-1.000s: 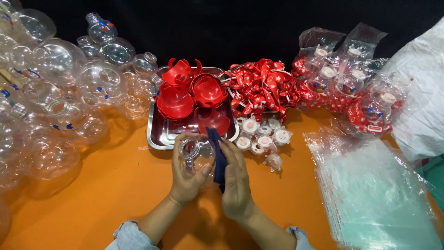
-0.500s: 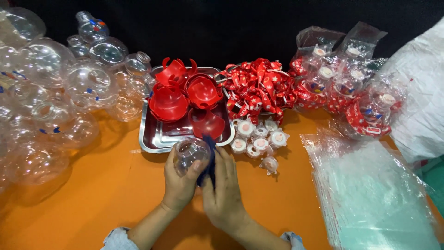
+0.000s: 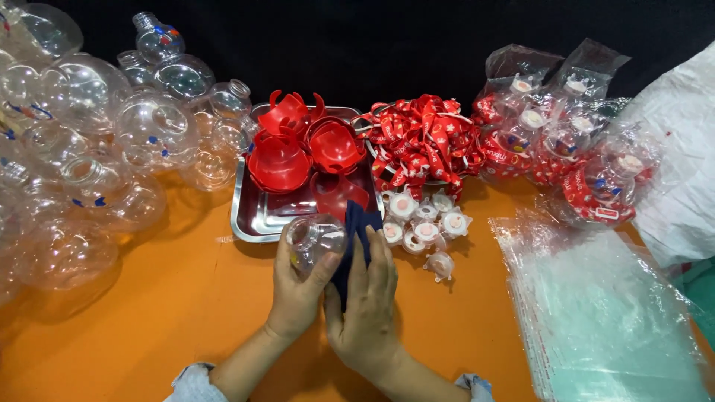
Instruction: Assembling decorative plastic bottles by inserting a plug and wrapping them with cloth and ribbons.
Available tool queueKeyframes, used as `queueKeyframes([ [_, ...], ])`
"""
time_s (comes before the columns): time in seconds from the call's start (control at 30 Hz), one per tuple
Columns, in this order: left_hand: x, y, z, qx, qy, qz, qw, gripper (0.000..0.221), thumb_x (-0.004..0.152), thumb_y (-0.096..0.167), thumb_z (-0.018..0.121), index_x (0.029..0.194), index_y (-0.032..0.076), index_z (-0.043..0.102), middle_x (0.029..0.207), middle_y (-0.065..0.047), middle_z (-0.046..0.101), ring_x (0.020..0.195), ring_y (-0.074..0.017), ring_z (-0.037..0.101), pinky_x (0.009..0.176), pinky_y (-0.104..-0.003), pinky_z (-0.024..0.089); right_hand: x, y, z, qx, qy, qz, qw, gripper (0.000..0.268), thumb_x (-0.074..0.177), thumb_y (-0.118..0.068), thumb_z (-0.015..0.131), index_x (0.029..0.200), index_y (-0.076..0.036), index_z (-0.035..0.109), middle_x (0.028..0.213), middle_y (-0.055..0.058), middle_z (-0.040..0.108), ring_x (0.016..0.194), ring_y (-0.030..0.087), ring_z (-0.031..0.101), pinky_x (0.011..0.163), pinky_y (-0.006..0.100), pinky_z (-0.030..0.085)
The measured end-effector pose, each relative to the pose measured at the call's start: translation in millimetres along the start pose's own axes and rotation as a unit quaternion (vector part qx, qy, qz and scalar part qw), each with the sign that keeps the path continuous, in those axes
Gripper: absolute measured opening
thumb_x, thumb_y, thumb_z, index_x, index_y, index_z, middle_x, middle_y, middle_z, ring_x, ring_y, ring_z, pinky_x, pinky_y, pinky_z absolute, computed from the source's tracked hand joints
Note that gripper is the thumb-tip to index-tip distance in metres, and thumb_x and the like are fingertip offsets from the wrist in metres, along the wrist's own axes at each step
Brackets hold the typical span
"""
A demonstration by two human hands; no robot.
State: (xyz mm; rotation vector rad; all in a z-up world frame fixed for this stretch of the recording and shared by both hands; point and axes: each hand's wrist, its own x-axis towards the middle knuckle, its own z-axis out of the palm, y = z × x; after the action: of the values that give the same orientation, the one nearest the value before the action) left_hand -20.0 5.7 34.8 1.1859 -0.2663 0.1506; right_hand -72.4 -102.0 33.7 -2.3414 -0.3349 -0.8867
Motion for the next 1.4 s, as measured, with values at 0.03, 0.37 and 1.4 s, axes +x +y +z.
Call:
queueKeyframes([
  [0.03, 0, -7, -3, -0.029, 0.037, -0.041, 0.998, 0.059, 0.084, 0.024, 0.076, 0.134, 0.006, 0.051, 0.122, -0.012, 0.07, 0.112, -0.0213, 0.068, 0.101, -0.033, 0.054, -2, 0, 3, -0.036, 0.011, -0.018, 0.999, 0.063, 0.1, -0.023, 0.051, 0.153, 0.005, 0.032, 0.159, 0.03, 0.032, 0.151, 0.05, 0.031, 0.125, 0.061, 0.029],
  [0.37, 9, 42, 19, -0.331, 0.088, -0.31, 0.887, 0.079, 0.092, 0.065, 0.038, 0.135, 0.003, 0.061, 0.129, -0.018, 0.067, 0.12, -0.0295, 0.062, 0.113, -0.039, 0.045, -9, 11, 19, -0.163, 0.112, -0.175, 0.964, 0.033, 0.11, -0.026, 0.059, 0.143, -0.027, 0.058, 0.156, 0.009, 0.043, 0.153, 0.032, 0.029, 0.128, 0.062, 0.013],
  [1.4, 0, -20, -11, 0.071, 0.012, 0.031, 0.997, 0.059, 0.097, 0.063, 0.041, 0.101, 0.008, 0.062, 0.093, -0.002, 0.064, 0.084, -0.0133, 0.059, 0.076, -0.03, 0.05, 13, 4, -18, 0.196, -0.087, 0.086, 0.973, 0.039, 0.101, -0.023, 0.035, 0.124, -0.001, 0.057, 0.113, 0.013, 0.062, 0.102, 0.028, 0.058, 0.092, 0.04, 0.048],
])
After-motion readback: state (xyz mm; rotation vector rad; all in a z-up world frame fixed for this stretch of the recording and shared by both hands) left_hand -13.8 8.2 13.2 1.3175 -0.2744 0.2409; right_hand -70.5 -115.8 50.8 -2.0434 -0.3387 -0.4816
